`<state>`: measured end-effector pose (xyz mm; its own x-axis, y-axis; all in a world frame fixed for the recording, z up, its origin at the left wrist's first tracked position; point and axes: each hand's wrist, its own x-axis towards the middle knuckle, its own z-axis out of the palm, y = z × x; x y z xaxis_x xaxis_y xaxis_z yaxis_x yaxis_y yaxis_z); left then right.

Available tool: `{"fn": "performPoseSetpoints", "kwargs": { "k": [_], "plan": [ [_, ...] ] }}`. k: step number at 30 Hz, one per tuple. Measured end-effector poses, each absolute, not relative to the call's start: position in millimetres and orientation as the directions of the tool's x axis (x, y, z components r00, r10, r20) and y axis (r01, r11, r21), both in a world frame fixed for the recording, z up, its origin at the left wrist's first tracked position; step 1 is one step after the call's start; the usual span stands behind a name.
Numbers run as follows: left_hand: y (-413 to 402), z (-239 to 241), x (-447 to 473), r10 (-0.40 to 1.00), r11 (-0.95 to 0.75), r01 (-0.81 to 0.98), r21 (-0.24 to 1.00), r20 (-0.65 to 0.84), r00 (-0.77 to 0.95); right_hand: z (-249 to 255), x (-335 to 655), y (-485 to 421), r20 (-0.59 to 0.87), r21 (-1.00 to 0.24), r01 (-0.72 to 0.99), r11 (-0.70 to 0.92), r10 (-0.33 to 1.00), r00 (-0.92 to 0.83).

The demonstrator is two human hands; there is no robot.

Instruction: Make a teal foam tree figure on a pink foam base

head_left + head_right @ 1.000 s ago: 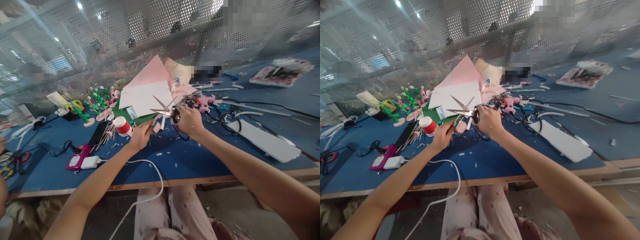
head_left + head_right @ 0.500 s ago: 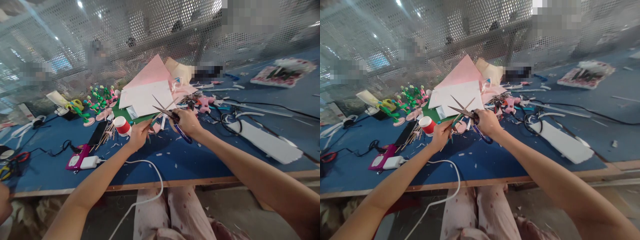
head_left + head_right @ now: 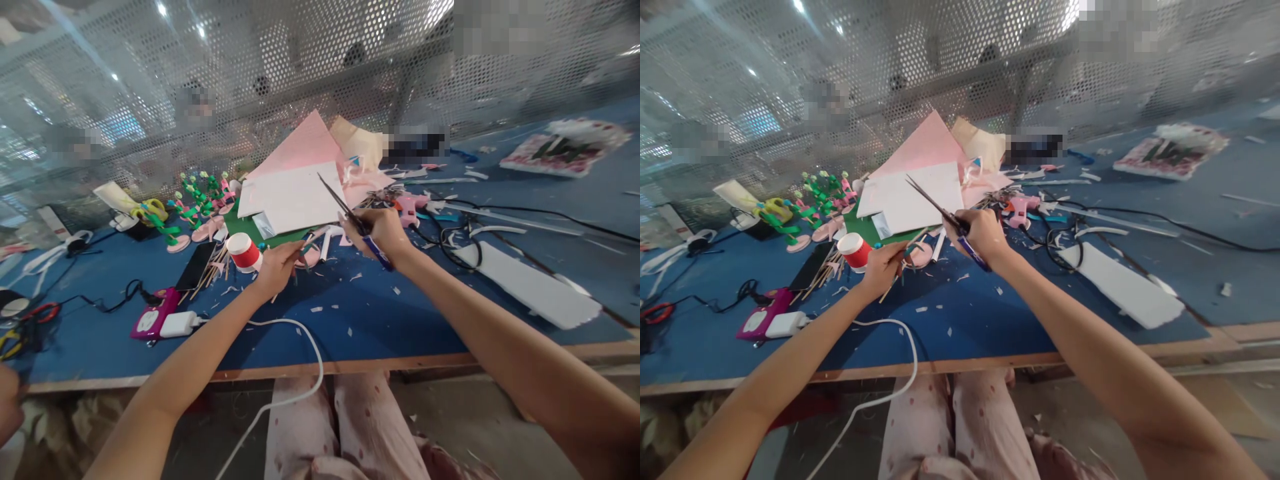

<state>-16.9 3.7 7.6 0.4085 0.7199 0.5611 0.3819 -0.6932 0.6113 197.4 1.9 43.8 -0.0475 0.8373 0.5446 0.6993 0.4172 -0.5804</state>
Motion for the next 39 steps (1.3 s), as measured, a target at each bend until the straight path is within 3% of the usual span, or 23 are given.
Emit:
{"fn": "performPoseSetpoints", "kwargs": {
  "k": [4,8,14,19,28,39],
  "plan": [
    [2,10,-15,0.816,-0.576,0.349,0.739,0.490,0.307,39,203,11,0.453,-0.413,0.884,0.218,0.892,-0.008],
    [2,10,-12,0.883,-0.446,0.245,0.861,0.379,0.276,31,203,15,0.438,-0.271,0.953,0.134,0.899,-0.002],
    [5,7,-9,0.910,-0.364,0.142,0.921,0.318,0.266,33,197,8,0.513,-0.316,0.937,0.151,0.858,0.034],
    [6,6,-10,0.915,-0.345,0.091,0.934,0.313,0.255,33,196,7,0.539,-0.264,0.951,0.163,0.842,0.005],
    [4,8,-9,0.901,-0.370,0.104,0.923,0.329,0.282,31,197,6,0.500,-0.127,0.972,0.197,0.859,-0.109],
    [4,7,-10,0.890,-0.394,0.089,0.915,0.355,0.286,34,195,4,0.446,-0.154,0.972,0.180,0.890,-0.095]
  ]
}}
